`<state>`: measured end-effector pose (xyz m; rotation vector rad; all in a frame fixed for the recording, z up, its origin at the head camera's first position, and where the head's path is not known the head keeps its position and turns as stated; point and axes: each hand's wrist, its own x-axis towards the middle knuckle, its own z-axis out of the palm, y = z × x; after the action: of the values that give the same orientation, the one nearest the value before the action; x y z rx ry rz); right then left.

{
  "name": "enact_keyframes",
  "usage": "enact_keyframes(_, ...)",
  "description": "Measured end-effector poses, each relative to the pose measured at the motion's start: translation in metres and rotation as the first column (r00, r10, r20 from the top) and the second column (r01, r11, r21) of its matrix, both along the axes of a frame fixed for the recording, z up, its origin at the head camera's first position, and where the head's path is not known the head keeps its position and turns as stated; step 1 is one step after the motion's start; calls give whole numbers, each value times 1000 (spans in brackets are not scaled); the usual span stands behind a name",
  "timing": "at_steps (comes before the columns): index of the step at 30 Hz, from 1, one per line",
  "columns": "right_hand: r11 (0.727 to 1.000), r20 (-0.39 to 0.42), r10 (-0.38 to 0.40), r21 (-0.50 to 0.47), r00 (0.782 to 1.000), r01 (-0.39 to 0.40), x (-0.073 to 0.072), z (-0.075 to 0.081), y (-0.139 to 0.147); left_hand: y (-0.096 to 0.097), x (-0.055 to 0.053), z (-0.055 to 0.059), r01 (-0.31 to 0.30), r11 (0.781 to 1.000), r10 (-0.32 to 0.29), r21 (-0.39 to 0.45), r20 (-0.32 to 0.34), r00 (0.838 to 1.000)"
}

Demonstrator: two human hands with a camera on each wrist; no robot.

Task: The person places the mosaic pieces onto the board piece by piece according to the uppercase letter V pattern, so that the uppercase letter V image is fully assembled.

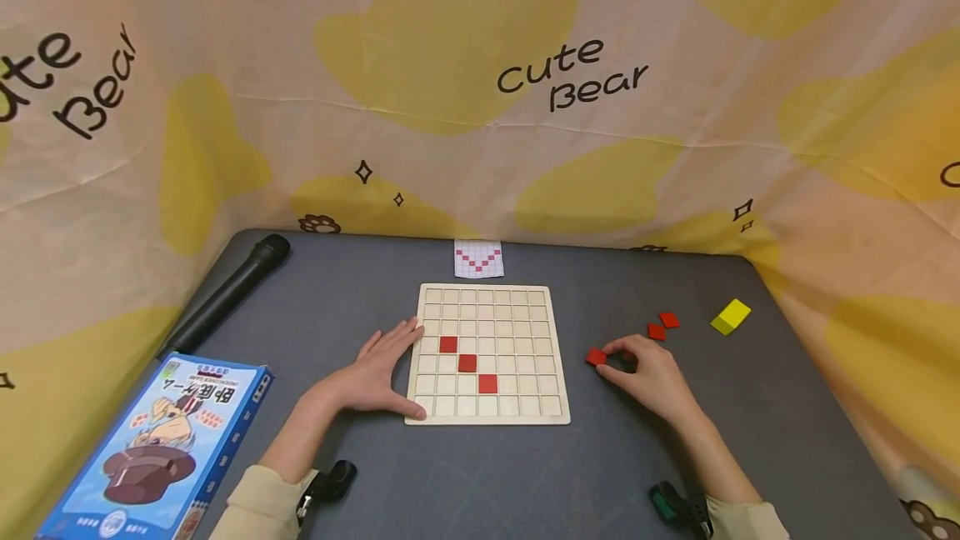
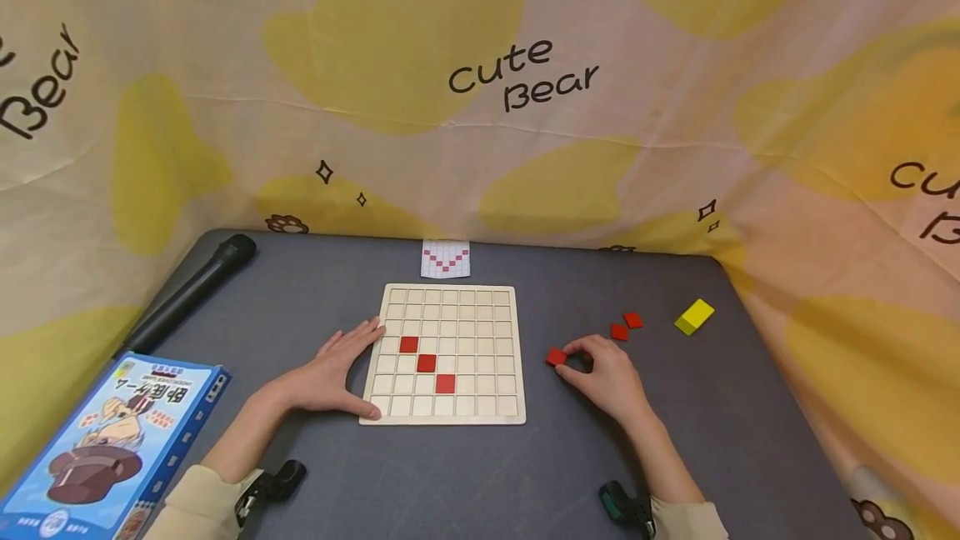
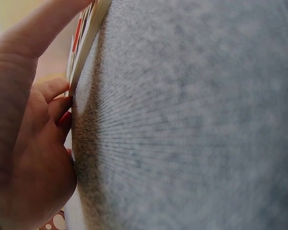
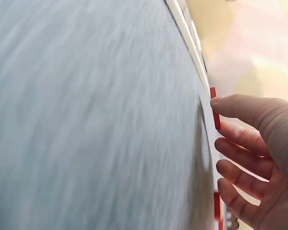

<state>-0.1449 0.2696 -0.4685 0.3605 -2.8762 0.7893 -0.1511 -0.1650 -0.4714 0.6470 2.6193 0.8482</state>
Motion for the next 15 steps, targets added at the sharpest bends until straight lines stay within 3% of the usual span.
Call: enact_keyframes(15, 989, -10, 108, -97, 994, -109, -20, 4, -54, -1, -2, -3, -6, 1000, 6, -7, -1, 1000)
